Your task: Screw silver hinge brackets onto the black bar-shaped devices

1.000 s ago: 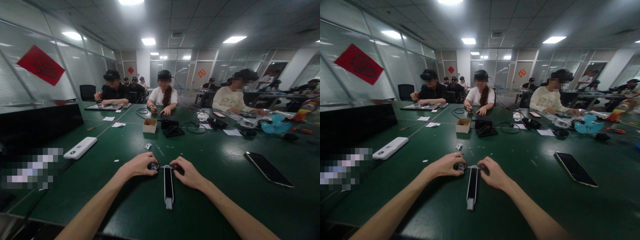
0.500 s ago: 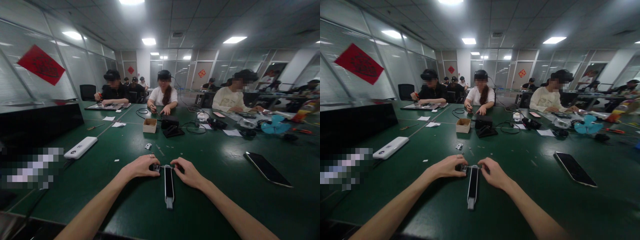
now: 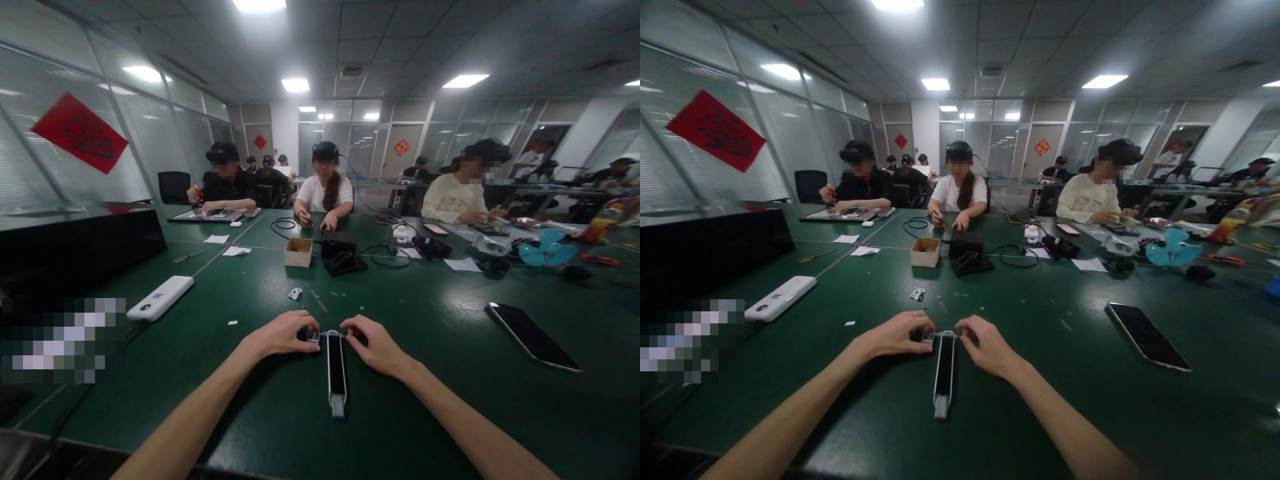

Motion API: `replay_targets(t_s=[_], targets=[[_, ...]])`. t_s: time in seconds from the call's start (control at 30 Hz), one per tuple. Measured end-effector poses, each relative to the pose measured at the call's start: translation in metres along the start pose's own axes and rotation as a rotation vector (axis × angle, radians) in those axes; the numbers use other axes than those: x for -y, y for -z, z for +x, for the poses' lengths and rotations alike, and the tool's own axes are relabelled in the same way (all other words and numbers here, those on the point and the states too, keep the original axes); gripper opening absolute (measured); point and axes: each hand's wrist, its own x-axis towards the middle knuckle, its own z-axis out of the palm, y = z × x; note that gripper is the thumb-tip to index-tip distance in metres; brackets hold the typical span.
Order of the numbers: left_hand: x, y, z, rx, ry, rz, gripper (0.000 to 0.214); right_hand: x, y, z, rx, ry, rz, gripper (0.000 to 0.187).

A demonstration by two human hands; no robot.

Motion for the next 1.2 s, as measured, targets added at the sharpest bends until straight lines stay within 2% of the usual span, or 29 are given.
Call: replay_targets(t_s=[0.53,0.67,0.77,0.83,0.93,1.07,1.2], targets=[[-0.008,-0.004,0.004,-0.039,0.015,0.051,0.034,-0.001,-0.001,0.000,-0.014,0.027,-0.002,0.021],[-0.007,-0.002,0.001,-0.056,0.003,0.038,0.042,-0.001,-0.001,0.000,-0.009,0.029,-0.008,0.022],[0.002,-0.004,0.003,-0.172,0.045,0.052,0.039,0.001,0.001,-0.001,-0.007,0.018,-0.015,0.021],[0.013,-0.006,0.007,-0.315,0.164,0.111,0.035,0.002,0.001,0.000,0.000,0.004,-0.011,0.021],[0.035,-0.011,0.015,-0.447,0.342,0.238,0.034,0.003,0.002,0.000,0.005,-0.018,0.004,0.021],[0.057,-0.015,0.029,-0.468,0.453,0.355,0.030,0.006,0.002,0.000,-0.023,-0.007,0.021,0.021],[0.064,-0.014,0.043,-0.447,0.464,0.379,0.023,0.009,0.002,0.001,-0.035,-0.004,0.024,0.020]])
